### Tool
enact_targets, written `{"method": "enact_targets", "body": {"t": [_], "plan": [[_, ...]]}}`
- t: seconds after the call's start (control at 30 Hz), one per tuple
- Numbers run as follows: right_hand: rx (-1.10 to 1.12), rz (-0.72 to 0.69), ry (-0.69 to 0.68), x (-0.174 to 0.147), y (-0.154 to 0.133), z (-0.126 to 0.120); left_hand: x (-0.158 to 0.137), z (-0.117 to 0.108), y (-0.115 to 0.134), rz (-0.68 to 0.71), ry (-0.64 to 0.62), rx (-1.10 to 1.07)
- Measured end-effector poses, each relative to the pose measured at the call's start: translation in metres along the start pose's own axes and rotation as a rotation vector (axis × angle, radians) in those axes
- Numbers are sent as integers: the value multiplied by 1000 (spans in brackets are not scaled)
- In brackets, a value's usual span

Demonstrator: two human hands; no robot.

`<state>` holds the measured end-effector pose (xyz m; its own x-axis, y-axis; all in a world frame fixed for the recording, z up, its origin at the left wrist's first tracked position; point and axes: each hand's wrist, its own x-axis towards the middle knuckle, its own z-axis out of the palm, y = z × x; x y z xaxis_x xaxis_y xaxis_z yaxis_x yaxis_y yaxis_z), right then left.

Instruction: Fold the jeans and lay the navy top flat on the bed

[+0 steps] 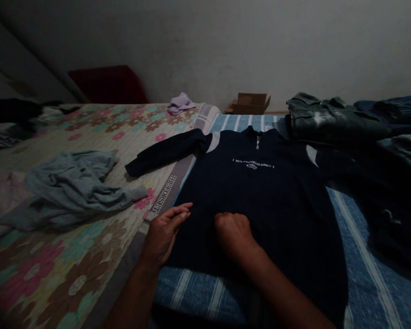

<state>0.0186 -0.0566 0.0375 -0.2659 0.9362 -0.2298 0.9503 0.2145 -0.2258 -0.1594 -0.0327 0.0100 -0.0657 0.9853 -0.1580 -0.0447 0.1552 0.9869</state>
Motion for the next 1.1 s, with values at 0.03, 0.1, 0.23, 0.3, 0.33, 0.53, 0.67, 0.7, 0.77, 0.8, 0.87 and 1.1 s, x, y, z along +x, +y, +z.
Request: {"method": "enact_targets", "body": {"t": [0.03, 0.1, 0.23, 0.3, 0.33, 0.53, 0.67, 0.7, 0.77, 0.8, 0.87, 1.1], "plan": [[-14, 4, -5, 1, -2, 0, 0, 0, 0, 1, -1, 2], [-34, 11, -6, 3, -5, 1, 0, 0, -1, 6, -4, 4], [36, 42, 46, 5, 7, 4, 0, -1, -2, 11, -15, -1], [169, 82, 111, 5, 19, 7, 0, -2, -3, 11, -20, -5], [246, 100, 149, 4, 25, 9, 0, -2, -4, 12, -22, -6], [424, 19, 192, 3, 35, 17, 1, -2, -4, 6, -29, 0], [237, 4, 117, 5, 26, 15, 0, -2, -3, 10, -29, 1], [183, 8, 91, 6, 24, 13, 0, -2, -3, 11, -29, -1], [85, 12, 40, 6, 19, 9, 0, -2, -3, 9, -28, -10], [45, 10, 17, 6, 17, 7, -1, -1, -3, 8, -26, -16], [-17, 5, -17, 6, 11, 3, -1, -1, -3, 6, -24, -25], [-58, 23, -61, 12, -1, 0, 0, -1, -4, 21, -22, -16]]}}
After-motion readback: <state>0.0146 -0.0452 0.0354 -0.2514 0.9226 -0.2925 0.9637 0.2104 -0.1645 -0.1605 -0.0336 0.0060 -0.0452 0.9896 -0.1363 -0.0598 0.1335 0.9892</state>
